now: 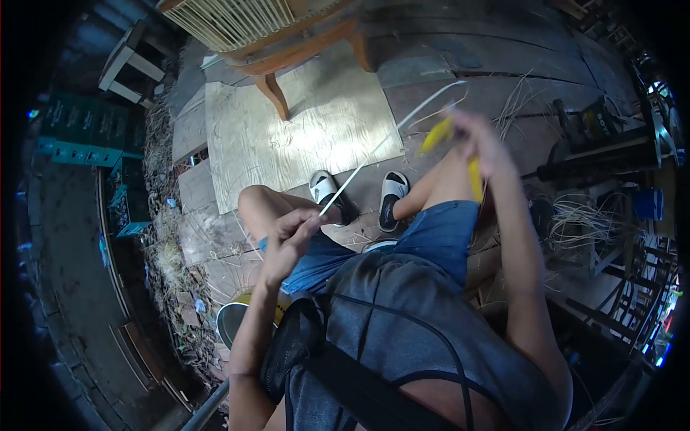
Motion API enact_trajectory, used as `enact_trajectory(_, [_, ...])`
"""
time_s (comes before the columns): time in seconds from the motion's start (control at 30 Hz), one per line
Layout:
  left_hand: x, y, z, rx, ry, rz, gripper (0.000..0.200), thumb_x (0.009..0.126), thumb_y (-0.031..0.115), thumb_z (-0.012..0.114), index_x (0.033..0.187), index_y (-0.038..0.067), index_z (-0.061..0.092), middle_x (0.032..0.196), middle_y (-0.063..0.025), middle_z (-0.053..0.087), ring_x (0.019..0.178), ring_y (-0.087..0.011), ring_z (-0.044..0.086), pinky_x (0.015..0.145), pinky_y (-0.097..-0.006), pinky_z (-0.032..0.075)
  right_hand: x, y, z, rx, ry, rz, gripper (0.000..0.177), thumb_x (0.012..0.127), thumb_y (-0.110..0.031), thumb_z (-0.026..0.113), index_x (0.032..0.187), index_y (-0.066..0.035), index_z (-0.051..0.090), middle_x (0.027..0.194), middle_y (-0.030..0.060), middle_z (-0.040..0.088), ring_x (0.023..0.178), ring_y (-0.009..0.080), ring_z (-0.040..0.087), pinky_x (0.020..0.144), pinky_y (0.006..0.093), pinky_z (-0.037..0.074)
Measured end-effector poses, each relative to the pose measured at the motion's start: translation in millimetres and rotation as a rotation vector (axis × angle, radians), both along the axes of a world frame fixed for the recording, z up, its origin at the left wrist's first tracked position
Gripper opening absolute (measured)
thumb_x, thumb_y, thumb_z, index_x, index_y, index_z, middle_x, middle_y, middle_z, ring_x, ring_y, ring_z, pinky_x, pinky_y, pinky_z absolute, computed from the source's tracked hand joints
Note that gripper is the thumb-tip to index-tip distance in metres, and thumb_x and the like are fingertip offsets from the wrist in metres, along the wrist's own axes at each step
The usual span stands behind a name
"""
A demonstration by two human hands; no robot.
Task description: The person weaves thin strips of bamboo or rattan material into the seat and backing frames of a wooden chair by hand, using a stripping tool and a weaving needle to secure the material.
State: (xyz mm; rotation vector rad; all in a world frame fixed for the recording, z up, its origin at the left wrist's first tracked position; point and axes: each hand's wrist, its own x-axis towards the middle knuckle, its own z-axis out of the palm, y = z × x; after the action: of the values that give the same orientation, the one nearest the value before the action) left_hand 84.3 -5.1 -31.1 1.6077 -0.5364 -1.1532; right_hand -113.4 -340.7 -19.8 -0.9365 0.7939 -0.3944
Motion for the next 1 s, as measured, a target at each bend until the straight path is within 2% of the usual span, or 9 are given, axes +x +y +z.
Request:
enact_trajectory(0.1, [-16.7,-32.5,4.0,-0.098,0.121,0.019,0.015,0.091,0.015,0.060,0.095,0.002,0.068,0.071,0.0056,0.057,0.055,0.0006,0.041,0.047,-0.0158,0.031,10.1,96.4,-21.2,0.200,0.001,0.501,0.037,0.084,-0.023,0.066,0.116,-0.004,0.060,0.079,0.0027,0.061,0.041,0.0033,0.044,0.035,0.0164,0.031])
enact_trajectory(0.13, [-21.9,-39.7,3.5,-0.124,0.105,-0.016,0.015,0.091,0.014,0.060,0.095,0.002,0.068,0.071,0.0049,0.057,0.054,0.0002,0.041,0.045,-0.0164,0.031,18.0,128.0,-8.6,0.263,-0.055,0.526,0.034,0.087,-0.024,0.065,0.114,-0.004,0.060,0.078,0.0027,0.061,0.040,0.0031,0.043,0.034,0.0163,0.031])
enact_trajectory(0.17, [-26.5,-43.7,3.4,-0.150,0.090,-0.052,0.015,0.091,0.013,0.060,0.095,0.001,0.067,0.071,0.0042,0.057,0.052,-0.0003,0.041,0.044,-0.0169,0.030,26.0,146.8,-6.5,0.294,-0.158,0.518,0.035,0.092,-0.017,0.058,0.123,-0.003,0.054,0.077,0.0039,0.060,0.040,0.0022,0.042,0.034,0.0168,0.030])
enact_trajectory(0.27, [-17.2,-31.4,8.8,-0.132,0.091,-0.140,0.014,0.091,0.010,0.059,0.094,-0.001,0.068,0.071,0.0024,0.058,0.056,-0.0016,0.044,0.049,-0.0174,0.035,32.0,136.1,-21.0,-0.069,-0.064,0.352,0.019,0.092,-0.020,0.059,0.098,-0.003,0.065,0.067,0.0000,0.059,0.040,0.0026,0.046,0.035,0.0168,0.034])
enact_trajectory(0.33, [-9.7,-23.8,5.3,-0.055,0.080,-0.143,0.013,0.091,0.007,0.058,0.091,-0.001,0.068,0.071,0.0010,0.057,0.061,-0.0030,0.046,0.054,-0.0180,0.038,26.4,109.9,-19.4,0.037,-0.209,0.296,0.020,0.091,-0.018,0.061,0.100,0.000,0.064,0.068,0.0023,0.061,0.043,0.0040,0.050,0.038,0.0173,0.040])
enact_trajectory(0.5, [-24.2,-34.6,9.5,-0.167,0.009,-0.130,0.012,0.091,0.006,0.059,0.088,-0.003,0.067,0.075,-0.0002,0.059,0.066,-0.0048,0.049,0.060,-0.0189,0.040,33.8,143.7,-11.5,0.113,-0.222,0.521,0.024,0.087,-0.016,0.065,0.098,0.004,0.060,0.072,0.0062,0.063,0.051,0.0061,0.058,0.042,0.0181,0.046])
enact_trajectory(0.7, [-29.1,-25.0,17.0,-0.193,-0.234,-0.114,0.014,0.092,0.007,0.058,0.094,-0.005,0.064,0.079,-0.0042,0.062,0.072,-0.0059,0.053,0.064,-0.0207,0.044,39.1,136.2,-16.6,0.075,-0.216,0.484,0.017,0.088,-0.015,0.065,0.089,0.002,0.063,0.062,0.0037,0.059,0.047,0.0062,0.055,0.042,0.0186,0.045])
enact_trajectory(0.9, [-24.6,-0.6,26.2,-0.112,-0.226,-0.088,0.014,0.091,0.006,0.058,0.092,-0.006,0.064,0.081,-0.0046,0.064,0.074,-0.0079,0.055,0.070,-0.0211,0.045,32.6,101.8,-7.0,0.053,-0.164,0.443,0.013,0.088,-0.011,0.064,0.086,0.001,0.063,0.057,0.0040,0.056,0.044,0.0075,0.053,0.038,0.0202,0.041])
enact_trajectory(1.0, [-20.2,15.8,30.0,-0.077,-0.202,-0.069,0.013,0.091,0.006,0.060,0.091,-0.005,0.065,0.080,-0.0036,0.064,0.074,-0.0067,0.054,0.069,-0.0203,0.044,20.9,69.0,-4.2,0.014,-0.052,0.311,0.015,0.087,-0.014,0.063,0.088,0.001,0.065,0.065,0.0057,0.060,0.045,0.0074,0.051,0.040,0.0191,0.038])
